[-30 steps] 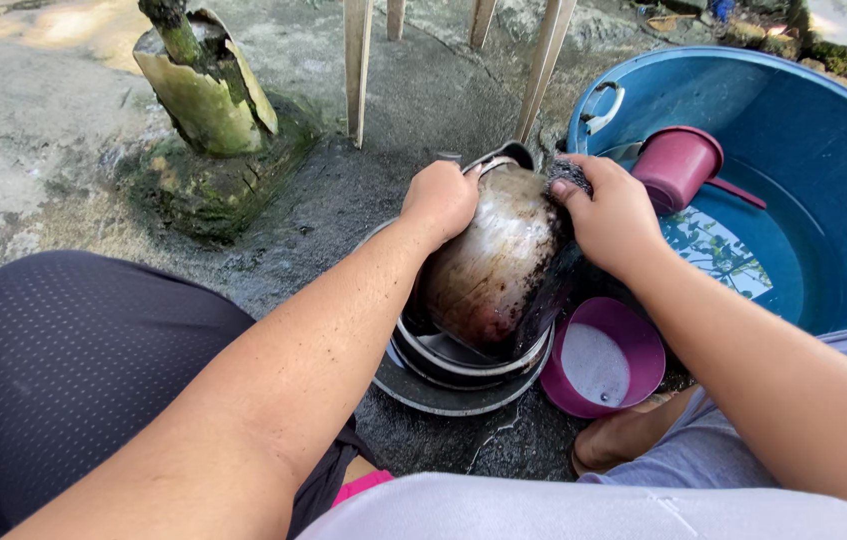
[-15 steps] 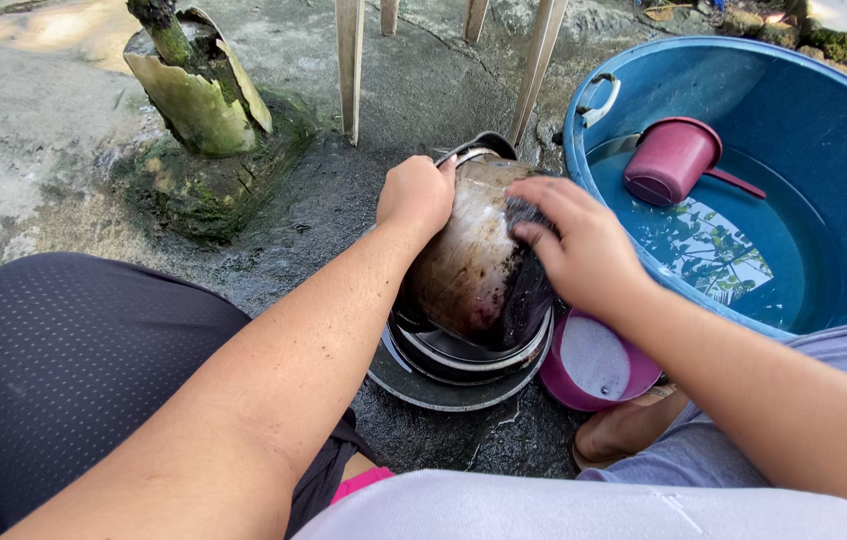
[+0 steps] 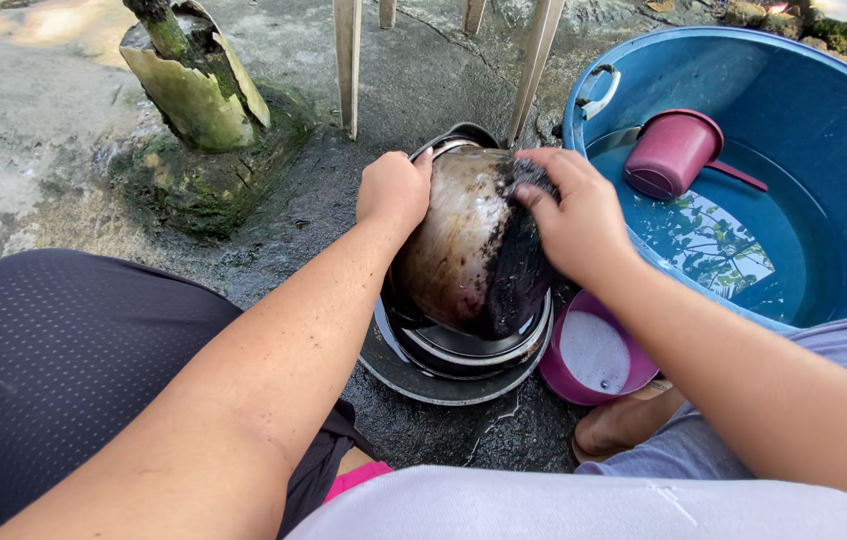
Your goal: The person sits on the ground and scrubs burnt soot off the exterior of a large metal pot using a dark scouring pad, working around the pot's sides. A pink bowl of soapy water and a blue basin of water sit nearby, and the person dips the pad in water while continuing to scrub the blackened surface.
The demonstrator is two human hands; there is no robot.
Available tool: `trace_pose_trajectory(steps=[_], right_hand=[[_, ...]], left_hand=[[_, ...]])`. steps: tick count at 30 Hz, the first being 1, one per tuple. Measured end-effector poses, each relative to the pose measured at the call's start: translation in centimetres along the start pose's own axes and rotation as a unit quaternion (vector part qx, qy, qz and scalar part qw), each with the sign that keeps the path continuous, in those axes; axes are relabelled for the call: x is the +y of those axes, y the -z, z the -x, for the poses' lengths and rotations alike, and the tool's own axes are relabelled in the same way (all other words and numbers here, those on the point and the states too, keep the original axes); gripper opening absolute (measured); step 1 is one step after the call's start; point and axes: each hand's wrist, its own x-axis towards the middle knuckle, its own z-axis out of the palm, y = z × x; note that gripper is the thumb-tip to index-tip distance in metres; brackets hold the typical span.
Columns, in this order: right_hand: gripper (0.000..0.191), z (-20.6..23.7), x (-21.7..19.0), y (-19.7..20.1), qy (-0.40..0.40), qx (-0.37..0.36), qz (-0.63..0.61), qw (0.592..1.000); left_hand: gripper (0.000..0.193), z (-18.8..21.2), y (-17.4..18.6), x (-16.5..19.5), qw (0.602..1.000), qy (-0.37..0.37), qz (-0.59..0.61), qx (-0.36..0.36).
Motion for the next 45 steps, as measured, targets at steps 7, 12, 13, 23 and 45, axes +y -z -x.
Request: trace_pose_trajectory(steps=[7,12,13,23,45], right_hand=[[0.031,-0.7,0.3,0.3,-0.019,0.002,-0.004,1.000],[0.032,-0.7,0.6,0.5,0.038,-0.015,0.003,0.999],[0.033,-0.6,0.5,0.5,0.074,-0.035,-0.006,0.997],[0.033,-1.4,1.8,0.4,-0.045,-0.011,0.002,0.999],[0.026,-2.1,2.4,1.5,-0.019,-0.044,0.065,0.997]], left_hand=[[0.050,0.2,-0.4,-0.3,1.000,-0.016,-0.009,0.006],[0.049,0.4,-0.2,-0.2,0.999,-0.043,-0.008,0.001],[0.050,0.4,-0.1,-0.3,0.999,-0.044,-0.009,0.000],[0.050,1.0,-0.1,0.2,0.999,-0.053,-0.006,-0.006],[0.052,1.8,-0.3,0.7,0.996,-0.082,-0.020,-0.019]])
